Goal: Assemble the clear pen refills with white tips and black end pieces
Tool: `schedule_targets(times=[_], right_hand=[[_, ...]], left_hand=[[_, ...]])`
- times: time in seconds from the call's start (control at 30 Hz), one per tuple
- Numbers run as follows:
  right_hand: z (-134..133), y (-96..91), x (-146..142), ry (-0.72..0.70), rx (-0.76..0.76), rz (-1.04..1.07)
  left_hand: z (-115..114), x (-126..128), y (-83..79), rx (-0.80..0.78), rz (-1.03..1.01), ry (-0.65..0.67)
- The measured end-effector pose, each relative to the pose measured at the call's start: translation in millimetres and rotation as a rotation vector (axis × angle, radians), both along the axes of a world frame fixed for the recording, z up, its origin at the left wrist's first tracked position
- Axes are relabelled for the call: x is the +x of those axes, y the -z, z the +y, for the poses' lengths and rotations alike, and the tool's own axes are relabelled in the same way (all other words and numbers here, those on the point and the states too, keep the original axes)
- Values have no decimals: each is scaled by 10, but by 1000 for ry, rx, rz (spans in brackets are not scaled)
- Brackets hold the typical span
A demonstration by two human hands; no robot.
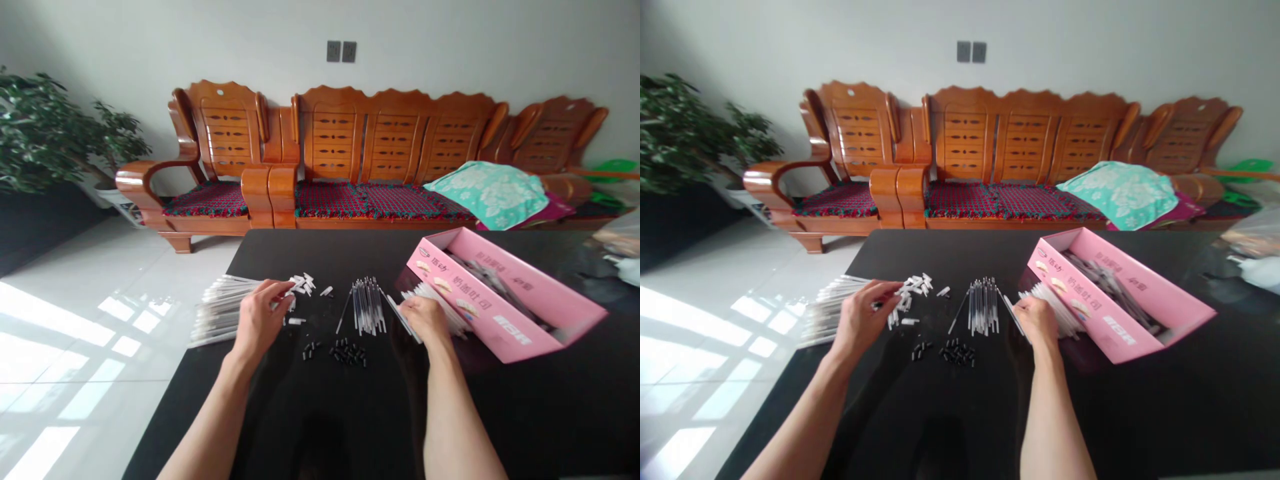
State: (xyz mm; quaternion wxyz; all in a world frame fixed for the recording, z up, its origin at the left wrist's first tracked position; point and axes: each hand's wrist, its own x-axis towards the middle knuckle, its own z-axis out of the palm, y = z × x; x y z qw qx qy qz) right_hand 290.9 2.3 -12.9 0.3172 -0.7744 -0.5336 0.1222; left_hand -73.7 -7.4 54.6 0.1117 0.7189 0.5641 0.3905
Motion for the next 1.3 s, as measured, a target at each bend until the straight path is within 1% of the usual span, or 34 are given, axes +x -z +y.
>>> schedule_targets(times=[0.03, 0.1, 0.2, 0.3, 0.37, 0.43, 0.5, 0.57, 0.63, 0.8, 1.07, 1.13, 1.2, 1.3], right_hand=[[-2, -15, -29, -13, -83, -31], [-3, -47, -84, 0, -198, -88], [5, -64, -111, 38, -258, -143], [22, -45, -107, 63, -233, -139], [30, -31, -127, 67, -139, -59], [32, -28, -183, 41, -6, 157], [28, -36, -265, -7, 107, 479], [23, -47, -354, -46, 164, 762], [23, -55, -428, -80, 179, 918], [36, -51, -502, -127, 187, 1096], [74, -33, -557, -170, 278, 1306], [91, -16, -573, -165, 321, 1325], [107, 11, -576, -156, 386, 1345], [126, 55, -544, -135, 498, 1386]], left_hand=[[45, 146, 13, -23, -22, 53], [97, 409, 96, -53, -37, 140], [87, 701, 322, -138, -17, 196], [29, 863, 528, -201, 96, 204], [-1, 912, 591, -224, 207, 197], [-11, 932, 597, -251, 295, 181], [-7, 939, 579, -288, 356, 158], [1, 936, 565, -317, 398, 133], [6, 924, 565, -330, 424, 106], [1, 840, 569, -325, 435, 53], [2, 773, 571, -312, 423, 19], [13, 751, 551, -292, 362, 10], [26, 716, 517, -281, 254, 29], [37, 667, 473, -283, 67, 129]])
